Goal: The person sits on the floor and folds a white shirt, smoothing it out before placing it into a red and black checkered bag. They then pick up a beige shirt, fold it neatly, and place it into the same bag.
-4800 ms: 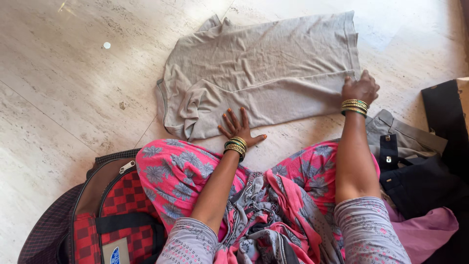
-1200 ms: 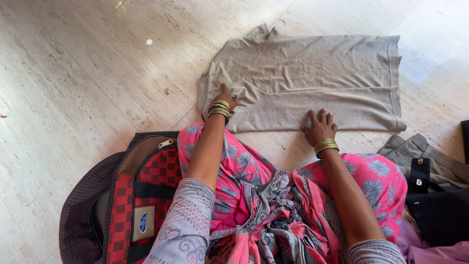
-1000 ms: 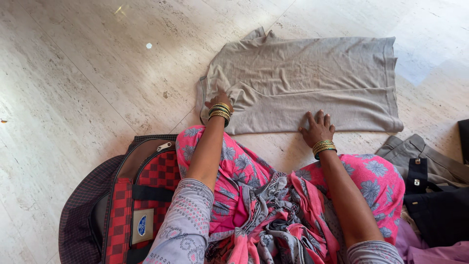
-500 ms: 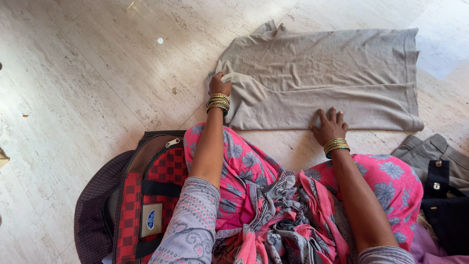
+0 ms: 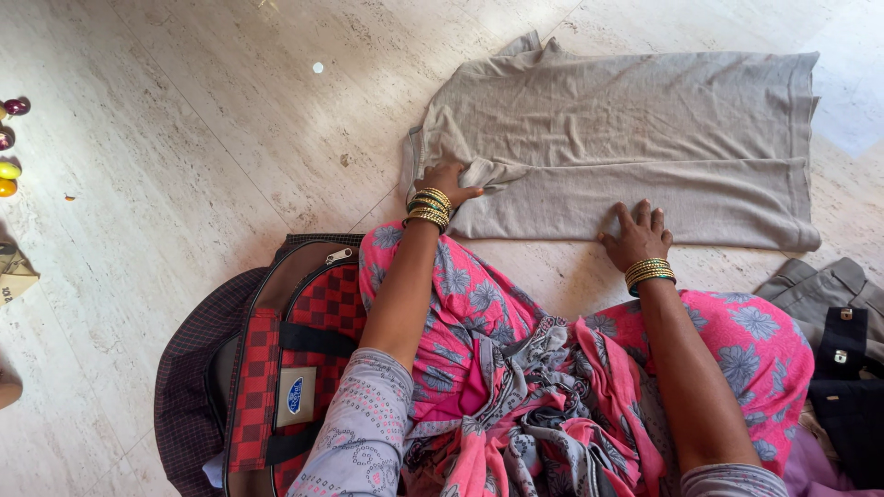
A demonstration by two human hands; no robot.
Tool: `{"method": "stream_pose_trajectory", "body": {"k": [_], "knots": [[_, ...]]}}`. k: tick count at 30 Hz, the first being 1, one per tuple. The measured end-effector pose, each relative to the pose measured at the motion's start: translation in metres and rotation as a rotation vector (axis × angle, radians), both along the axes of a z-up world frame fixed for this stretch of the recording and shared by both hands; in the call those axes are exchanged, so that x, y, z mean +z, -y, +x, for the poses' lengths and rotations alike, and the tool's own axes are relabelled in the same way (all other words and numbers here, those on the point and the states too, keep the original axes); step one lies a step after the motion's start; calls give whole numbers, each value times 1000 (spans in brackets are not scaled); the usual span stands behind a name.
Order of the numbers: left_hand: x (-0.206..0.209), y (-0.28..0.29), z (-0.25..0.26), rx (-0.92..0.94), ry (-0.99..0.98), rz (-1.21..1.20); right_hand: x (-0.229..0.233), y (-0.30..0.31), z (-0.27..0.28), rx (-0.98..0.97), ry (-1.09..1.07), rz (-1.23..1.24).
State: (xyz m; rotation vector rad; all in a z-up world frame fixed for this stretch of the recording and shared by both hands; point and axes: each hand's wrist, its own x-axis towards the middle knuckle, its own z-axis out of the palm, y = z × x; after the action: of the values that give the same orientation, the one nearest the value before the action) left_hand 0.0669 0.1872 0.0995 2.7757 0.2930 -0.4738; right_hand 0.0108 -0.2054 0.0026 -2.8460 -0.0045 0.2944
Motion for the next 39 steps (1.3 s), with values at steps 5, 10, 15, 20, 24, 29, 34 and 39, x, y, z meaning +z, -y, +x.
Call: {"method": "stream_pose_trajectory", "body": {"k": [5,10,15,20,24,29,34,39], "knots": [[-31,8,27,154,-177,62,-2,0,0,-3,-2,1],[-69,-6,55,165,47,-90,-1,1,-2,0,-13,-10],[-45,1,57,35,520,-190,-2,0,-2,-8,-17,-6],[-3,29,20,-173,53,-42,0,0,-1,0,-10,13],[-11,20,7,-188,-322,6,-2,5,0,7,-2,43],[-76,4,7,-190,62,-114,1,5,0,5,24,69],[-82,47,-3,-318,-552,272,20,-3,-7,20,109,19],[-74,51,-25,-66,-568,339,44,-22,-25,5,84,-22]]}}
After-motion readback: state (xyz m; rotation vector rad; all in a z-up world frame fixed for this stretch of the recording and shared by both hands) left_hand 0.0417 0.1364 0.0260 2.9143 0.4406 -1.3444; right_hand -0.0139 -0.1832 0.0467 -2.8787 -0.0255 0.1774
